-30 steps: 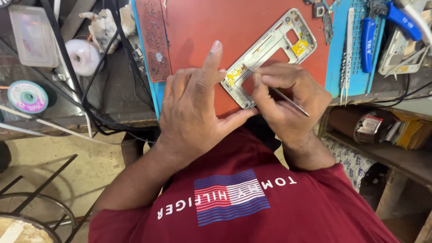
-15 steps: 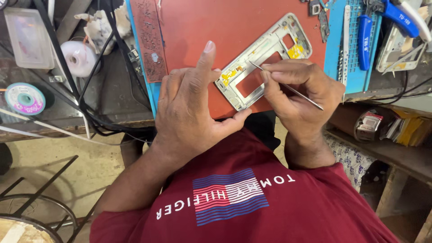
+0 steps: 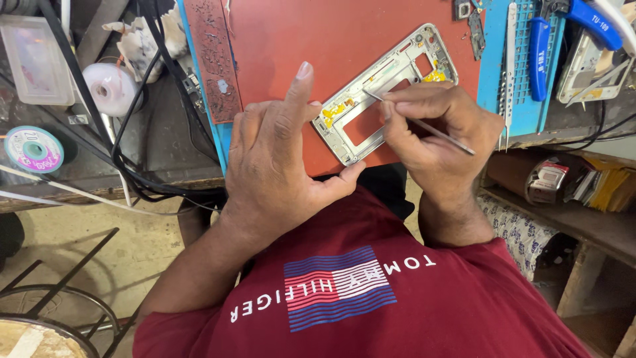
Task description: The person uses a metal spudger to scrape adhesive residue from the inner frame of a disassembled smartphone. They hold the frame with one hand and carefully scrape along the edges and corners to remove yellow residue.
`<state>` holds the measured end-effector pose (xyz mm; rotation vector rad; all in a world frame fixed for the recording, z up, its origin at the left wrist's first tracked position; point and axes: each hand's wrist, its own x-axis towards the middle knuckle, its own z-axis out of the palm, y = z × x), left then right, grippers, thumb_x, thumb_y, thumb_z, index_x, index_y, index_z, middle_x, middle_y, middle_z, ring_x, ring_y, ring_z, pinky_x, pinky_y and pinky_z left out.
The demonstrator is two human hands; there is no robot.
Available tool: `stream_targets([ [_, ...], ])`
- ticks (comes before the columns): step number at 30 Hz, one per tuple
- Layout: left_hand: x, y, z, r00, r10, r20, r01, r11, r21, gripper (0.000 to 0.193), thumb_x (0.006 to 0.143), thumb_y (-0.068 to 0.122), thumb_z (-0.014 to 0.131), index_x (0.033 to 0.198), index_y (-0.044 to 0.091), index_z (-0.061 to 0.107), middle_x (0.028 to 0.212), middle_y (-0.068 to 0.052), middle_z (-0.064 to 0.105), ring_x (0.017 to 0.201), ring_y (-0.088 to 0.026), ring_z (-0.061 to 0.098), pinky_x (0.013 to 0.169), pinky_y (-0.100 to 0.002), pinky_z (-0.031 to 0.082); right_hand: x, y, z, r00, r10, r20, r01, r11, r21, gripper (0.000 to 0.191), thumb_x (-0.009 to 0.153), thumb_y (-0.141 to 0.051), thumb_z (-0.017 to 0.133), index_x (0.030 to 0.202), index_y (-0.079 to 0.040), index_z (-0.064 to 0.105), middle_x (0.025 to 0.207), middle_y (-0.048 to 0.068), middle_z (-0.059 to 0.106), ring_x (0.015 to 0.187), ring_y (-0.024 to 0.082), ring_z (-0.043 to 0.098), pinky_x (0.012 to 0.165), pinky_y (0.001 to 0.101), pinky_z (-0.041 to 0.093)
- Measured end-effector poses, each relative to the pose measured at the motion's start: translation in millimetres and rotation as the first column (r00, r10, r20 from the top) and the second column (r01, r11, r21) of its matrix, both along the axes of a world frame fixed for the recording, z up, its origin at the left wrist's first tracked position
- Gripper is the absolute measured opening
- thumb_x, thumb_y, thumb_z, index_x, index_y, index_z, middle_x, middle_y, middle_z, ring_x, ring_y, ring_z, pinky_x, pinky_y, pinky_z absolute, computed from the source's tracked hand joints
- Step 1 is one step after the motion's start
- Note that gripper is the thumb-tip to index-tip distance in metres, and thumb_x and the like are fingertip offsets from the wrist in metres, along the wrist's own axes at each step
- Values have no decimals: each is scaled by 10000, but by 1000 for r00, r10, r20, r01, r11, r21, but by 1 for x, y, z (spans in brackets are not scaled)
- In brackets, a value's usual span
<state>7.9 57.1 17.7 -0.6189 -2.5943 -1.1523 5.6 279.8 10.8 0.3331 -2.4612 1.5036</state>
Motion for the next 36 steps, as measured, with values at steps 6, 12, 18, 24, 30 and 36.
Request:
stream_targets([
  [6, 0, 0, 1, 1000, -1, 7, 1, 1000, -21, 1093, 801, 383, 949, 1565, 28, 254, 1198, -31, 655, 1080, -226, 574, 1007, -395, 448, 2, 1, 1, 1000, -17, -6, 17, 999, 36, 187, 1025, 45, 818, 1004, 22, 633, 993, 165, 766, 849, 119, 741, 698, 206, 581],
  [12, 0, -1, 0, 1000, 2, -3, -2, 999, -33, 1097, 797, 395, 951, 1555, 15, 255, 1189, -41, 654, 1069, -233, 574, 987, -395, 445, 2, 3, -3, 999, -44, -12, 45, 997, 64, 181, 1004, 44, 820, 986, 23, 641, 969, 164, 765, 817, 112, 737, 663, 204, 566],
  [18, 1, -3, -2, 1000, -10, 0, 10, 999, -38, 1106, 810, 401, 947, 1571, 9, 246, 1205, -40, 648, 1078, -230, 576, 1000, -397, 443, 4, 3, -3, 1000, -19, 12, 18, 1000, 22, 142, 972, 54, 797, 997, 31, 659, 1013, 163, 769, 759, 110, 713, 608, 204, 539],
  [24, 3, -3, -5, 1000, -3, 13, 3, 999, -42, 1121, 826, 417, 953, 1597, 17, 243, 1221, -40, 645, 1101, -228, 579, 1024, -396, 442, -1, 4, -2, 994, -32, -102, 42, 994, 104, 178, 1029, 36, 817, 1009, 11, 641, 1025, 165, 772, 897, 168, 777, 724, 234, 616],
  [30, 1, -2, -3, 1000, 4, 3, -4, 999, -42, 1114, 796, 399, 955, 1573, 21, 252, 1192, -46, 646, 1074, -242, 577, 1007, -399, 444, -2, -3, 12, 997, 26, -69, -14, 986, 165, 134, 916, 53, 786, 952, 23, 661, 990, 166, 757, 949, 224, 764, 782, 289, 614],
  [36, 0, -2, 0, 1000, -3, -15, 2, 999, -41, 1101, 816, 369, 932, 1589, 34, 223, 1228, -49, 633, 1098, -244, 568, 1024, -408, 440, -7, 6, 32, 998, -63, 21, 61, 995, 76, 149, 958, 93, 808, 1056, 75, 697, 1054, 204, 742, 937, 206, 748, 798, 264, 610],
])
